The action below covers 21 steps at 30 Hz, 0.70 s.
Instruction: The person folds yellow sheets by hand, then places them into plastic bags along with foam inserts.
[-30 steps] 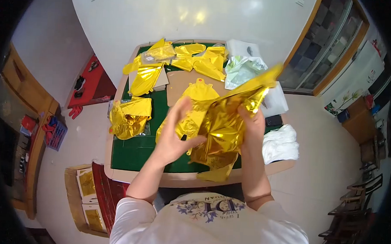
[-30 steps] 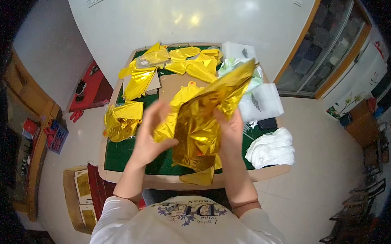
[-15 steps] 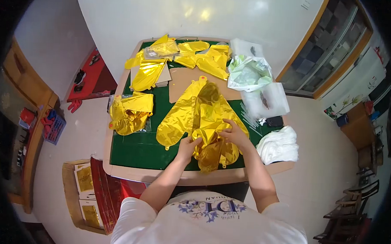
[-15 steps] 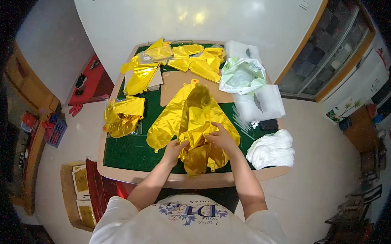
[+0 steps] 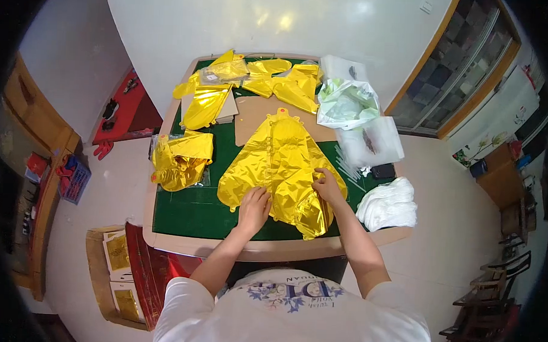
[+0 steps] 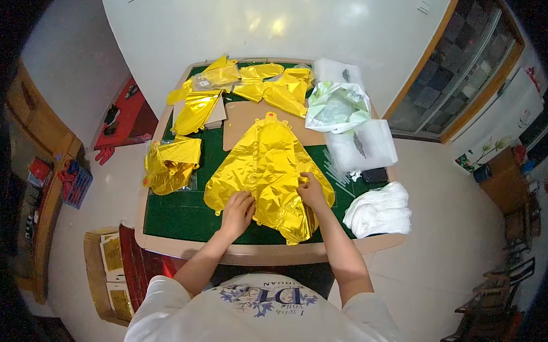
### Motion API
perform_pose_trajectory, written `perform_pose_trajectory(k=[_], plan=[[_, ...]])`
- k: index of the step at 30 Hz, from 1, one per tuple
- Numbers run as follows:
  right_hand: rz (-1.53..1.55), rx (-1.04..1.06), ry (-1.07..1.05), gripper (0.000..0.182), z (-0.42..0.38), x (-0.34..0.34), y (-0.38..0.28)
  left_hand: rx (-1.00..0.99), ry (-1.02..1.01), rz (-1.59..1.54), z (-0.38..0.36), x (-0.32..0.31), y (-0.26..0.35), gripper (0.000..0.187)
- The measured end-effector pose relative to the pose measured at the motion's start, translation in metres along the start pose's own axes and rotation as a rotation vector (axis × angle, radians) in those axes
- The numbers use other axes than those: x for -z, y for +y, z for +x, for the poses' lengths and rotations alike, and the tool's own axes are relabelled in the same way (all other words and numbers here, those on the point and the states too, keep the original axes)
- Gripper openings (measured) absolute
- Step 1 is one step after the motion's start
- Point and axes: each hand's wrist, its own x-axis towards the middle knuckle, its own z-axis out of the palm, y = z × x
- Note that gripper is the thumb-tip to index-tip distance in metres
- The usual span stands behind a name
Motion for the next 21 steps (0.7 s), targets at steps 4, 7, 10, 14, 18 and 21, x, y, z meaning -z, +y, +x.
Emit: perform_pose_trajectory(k=[4,7,10,14,18,21], plan=[[-0.197,0.067,0.095,0.052,-0.010,-0.002,-0.007,-0.059,-0.059,0.029,-0.004,-0.002,-0.004,0.027],[-0.471,0.349,0.299,0.051,-0.037,0.003,-0.025,-0.052,-0.054,0.029,-0.005,-0.002,-0.002,0.026],[-0.644,0.624,0.255,0.050,-0.058,0.010,-0.041,-0.040,-0.056,0.026,-0.004,-0.002,-0.001,0.025],[-0.629,0.496,-0.176,0.048,-0.065,0.012,-0.054,-0.045,-0.065,0.018,-0.003,-0.003,-0.001,0.025],[-0.721,0.317,-0.371,0.033,-0.044,-0.001,-0.038,-0.049,-0.061,0.027,-0.003,-0.003,-0.001,0.024],[-0.646,0.369,-0.361,0.021,-0.039,0.001,-0.031,-0.043,-0.075,0.041,-0.002,-0.001,0.000,0.024]])
